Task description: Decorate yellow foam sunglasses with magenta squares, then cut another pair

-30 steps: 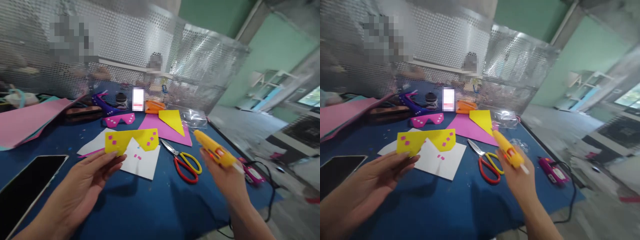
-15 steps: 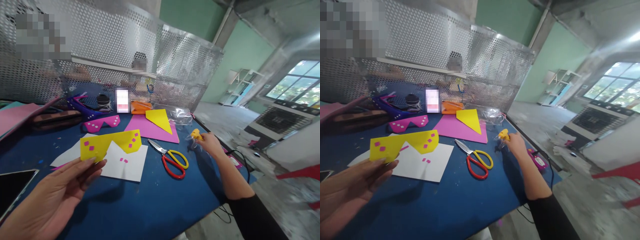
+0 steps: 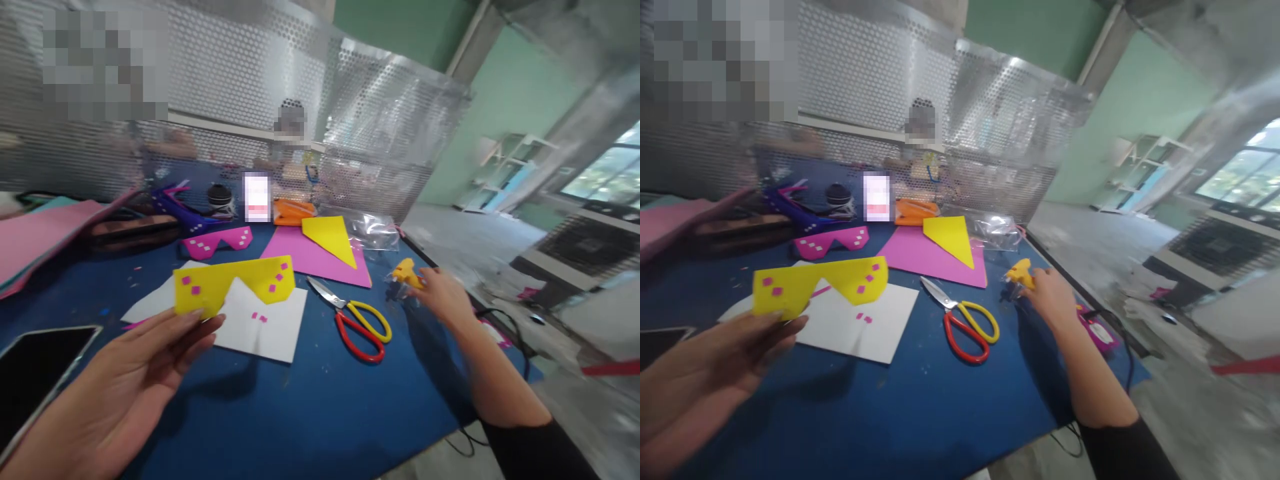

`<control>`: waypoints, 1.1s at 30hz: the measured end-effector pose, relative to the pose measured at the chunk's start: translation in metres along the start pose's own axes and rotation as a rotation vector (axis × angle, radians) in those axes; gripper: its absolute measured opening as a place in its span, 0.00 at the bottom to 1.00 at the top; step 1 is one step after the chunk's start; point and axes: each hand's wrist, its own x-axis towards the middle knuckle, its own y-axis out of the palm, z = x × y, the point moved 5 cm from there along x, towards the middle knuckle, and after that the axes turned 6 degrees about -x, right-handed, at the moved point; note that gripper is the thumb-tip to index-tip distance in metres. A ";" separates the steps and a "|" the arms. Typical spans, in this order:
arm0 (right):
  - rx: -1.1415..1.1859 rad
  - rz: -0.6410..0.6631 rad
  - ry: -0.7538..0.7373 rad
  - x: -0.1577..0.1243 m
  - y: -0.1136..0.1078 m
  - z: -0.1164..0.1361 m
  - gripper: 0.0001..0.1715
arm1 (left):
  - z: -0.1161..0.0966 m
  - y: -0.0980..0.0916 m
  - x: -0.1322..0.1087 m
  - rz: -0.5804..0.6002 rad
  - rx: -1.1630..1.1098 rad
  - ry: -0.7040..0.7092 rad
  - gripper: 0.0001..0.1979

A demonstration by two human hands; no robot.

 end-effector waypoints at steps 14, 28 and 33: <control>0.917 0.241 -0.717 -0.087 -0.079 0.228 0.07 | -0.008 0.003 -0.004 0.001 -0.096 0.108 0.04; 0.860 0.269 -0.639 -0.068 -0.026 0.282 0.05 | -0.009 0.003 -0.007 -0.017 -0.161 0.038 0.03; 0.794 0.282 -0.671 -0.069 -0.028 0.284 0.03 | -0.009 0.005 -0.009 -0.016 -0.174 0.021 0.04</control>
